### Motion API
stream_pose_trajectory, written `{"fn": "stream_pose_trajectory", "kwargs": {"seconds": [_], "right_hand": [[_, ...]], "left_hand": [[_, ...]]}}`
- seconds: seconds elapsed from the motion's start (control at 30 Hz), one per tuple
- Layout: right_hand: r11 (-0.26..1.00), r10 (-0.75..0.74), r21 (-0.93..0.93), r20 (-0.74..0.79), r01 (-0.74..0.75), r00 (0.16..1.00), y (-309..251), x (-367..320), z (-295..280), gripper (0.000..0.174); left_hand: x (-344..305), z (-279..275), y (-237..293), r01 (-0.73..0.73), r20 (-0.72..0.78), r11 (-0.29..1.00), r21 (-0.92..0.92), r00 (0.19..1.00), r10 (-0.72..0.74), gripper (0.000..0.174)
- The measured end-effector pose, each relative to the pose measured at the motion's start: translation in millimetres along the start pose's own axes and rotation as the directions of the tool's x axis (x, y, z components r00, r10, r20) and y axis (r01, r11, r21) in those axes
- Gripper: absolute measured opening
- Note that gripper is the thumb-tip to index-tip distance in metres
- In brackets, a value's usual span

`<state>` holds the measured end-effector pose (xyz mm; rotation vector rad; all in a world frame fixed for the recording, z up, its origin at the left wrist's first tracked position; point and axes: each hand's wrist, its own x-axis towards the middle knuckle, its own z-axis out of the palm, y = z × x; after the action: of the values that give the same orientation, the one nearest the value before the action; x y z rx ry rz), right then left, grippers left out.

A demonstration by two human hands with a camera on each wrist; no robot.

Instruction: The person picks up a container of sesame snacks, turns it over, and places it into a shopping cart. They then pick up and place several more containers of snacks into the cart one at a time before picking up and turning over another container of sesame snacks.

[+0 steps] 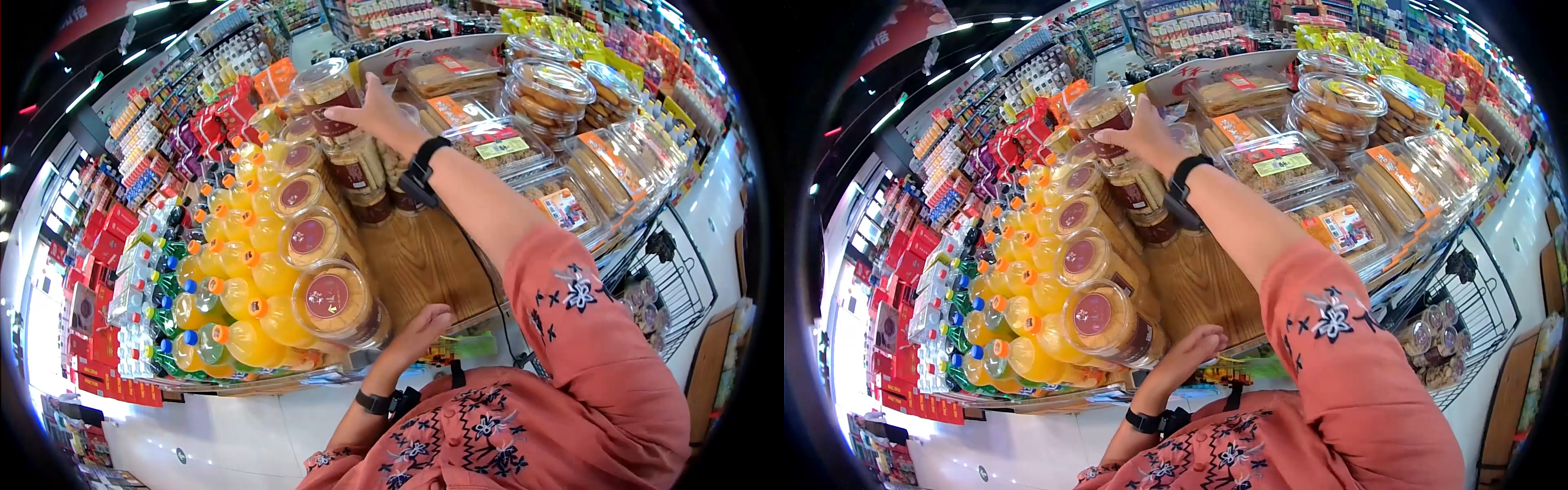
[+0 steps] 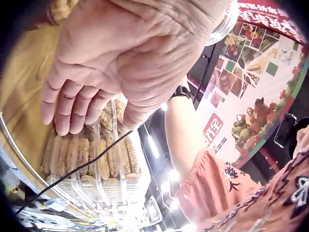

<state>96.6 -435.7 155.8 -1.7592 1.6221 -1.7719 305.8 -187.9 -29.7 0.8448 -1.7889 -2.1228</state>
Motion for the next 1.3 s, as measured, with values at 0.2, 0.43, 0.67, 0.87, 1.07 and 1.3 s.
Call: {"fn": "stream_pose_trajectory", "kwargs": {"seconds": [0.2,0.43,0.67,0.87,1.07,1.3], "right_hand": [[0.998,-0.063,0.001,-0.006,0.063,0.998,4.3,35.7,20.7,0.135],[0.983,-0.168,-0.083,-0.02,0.166,0.986,-18.7,48.4,27.1,0.126],[0.995,-0.086,-0.046,0.026,0.087,0.996,-15.6,48.1,25.2,0.111],[1.0,-0.011,0.021,-0.094,0.013,0.995,-13.3,47.9,18.2,0.098],[0.948,0.061,0.313,-0.035,-0.047,0.998,-44.9,21.5,-36.1,0.097],[0.88,0.024,0.469,0.109,-0.073,0.994,-77.4,-23.9,-117.1,0.095]], "left_hand": [[-17.6,-7.4,-8.2,-0.014,-0.041,0.998,-0.056,0.999,0.012,0.046],[-26.7,-8.7,-10.2,-0.014,-0.061,0.994,-0.107,0.998,0.008,0.047],[-20.7,-8.7,-13.6,0.0,-0.06,0.994,-0.113,0.998,-0.007,0.047],[-12.1,-11.8,-17.3,0.003,-0.09,0.983,-0.182,0.996,-0.02,0.046],[4.9,-11.6,-6.8,-0.069,-0.188,0.953,-0.295,0.982,0.013,0.046],[7.5,-3.5,49.2,-0.359,-0.293,0.86,-0.363,0.92,0.26,0.054]]}}
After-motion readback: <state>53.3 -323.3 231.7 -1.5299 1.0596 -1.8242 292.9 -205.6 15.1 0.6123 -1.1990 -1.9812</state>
